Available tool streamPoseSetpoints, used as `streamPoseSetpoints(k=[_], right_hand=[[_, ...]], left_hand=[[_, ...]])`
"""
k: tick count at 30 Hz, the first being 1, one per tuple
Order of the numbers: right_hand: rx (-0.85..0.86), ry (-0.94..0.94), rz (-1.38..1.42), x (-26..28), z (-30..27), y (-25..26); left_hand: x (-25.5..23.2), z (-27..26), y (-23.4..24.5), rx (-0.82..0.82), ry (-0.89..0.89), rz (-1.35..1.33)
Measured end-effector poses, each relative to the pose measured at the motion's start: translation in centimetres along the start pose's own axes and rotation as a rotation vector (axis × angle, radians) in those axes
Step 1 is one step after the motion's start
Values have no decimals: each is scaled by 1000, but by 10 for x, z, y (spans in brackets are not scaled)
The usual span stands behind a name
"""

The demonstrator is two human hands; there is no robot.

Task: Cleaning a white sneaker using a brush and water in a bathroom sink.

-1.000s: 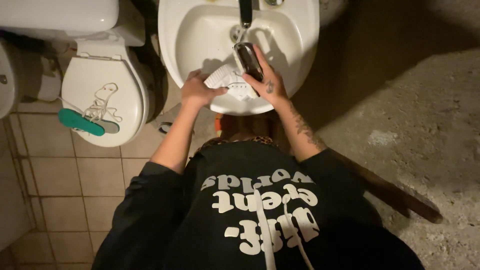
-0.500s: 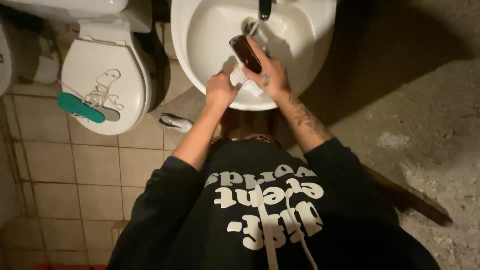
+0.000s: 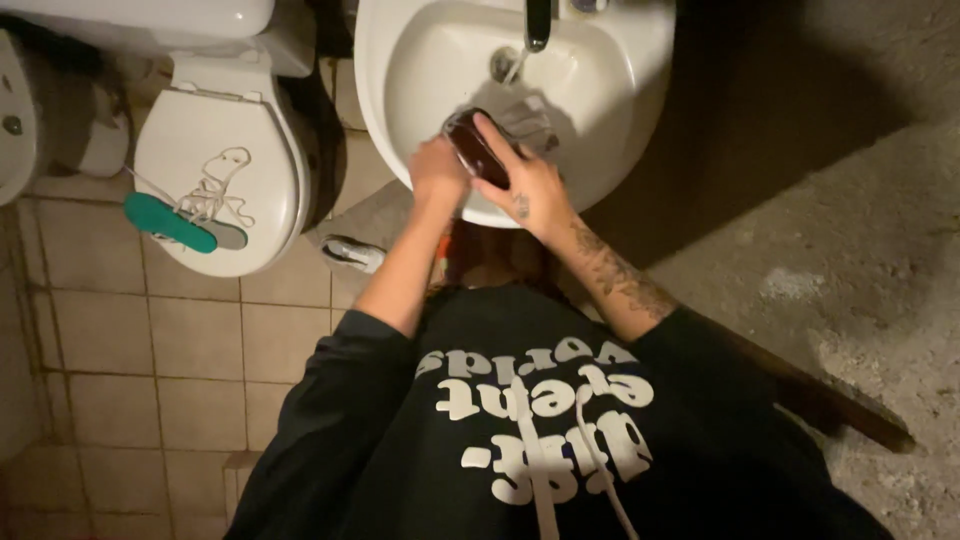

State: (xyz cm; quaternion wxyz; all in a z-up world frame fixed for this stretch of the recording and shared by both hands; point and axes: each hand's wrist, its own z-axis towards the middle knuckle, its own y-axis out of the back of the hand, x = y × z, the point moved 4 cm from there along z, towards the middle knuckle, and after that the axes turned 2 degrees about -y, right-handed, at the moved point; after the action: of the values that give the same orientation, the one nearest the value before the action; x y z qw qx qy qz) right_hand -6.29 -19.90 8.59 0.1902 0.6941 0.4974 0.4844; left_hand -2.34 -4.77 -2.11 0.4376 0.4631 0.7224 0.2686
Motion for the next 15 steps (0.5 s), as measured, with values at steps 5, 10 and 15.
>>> streamPoseSetpoints(k=[5, 10, 15], right_hand=[[-89, 36, 167, 4, 21, 32], [24, -13, 144, -2, -9, 32], [-73, 54, 105, 7, 21, 43]], left_hand=[[-46, -46, 37, -61, -36, -153], [-13, -7, 3, -146, 71, -27], [-54, -51, 40, -197, -215, -59]])
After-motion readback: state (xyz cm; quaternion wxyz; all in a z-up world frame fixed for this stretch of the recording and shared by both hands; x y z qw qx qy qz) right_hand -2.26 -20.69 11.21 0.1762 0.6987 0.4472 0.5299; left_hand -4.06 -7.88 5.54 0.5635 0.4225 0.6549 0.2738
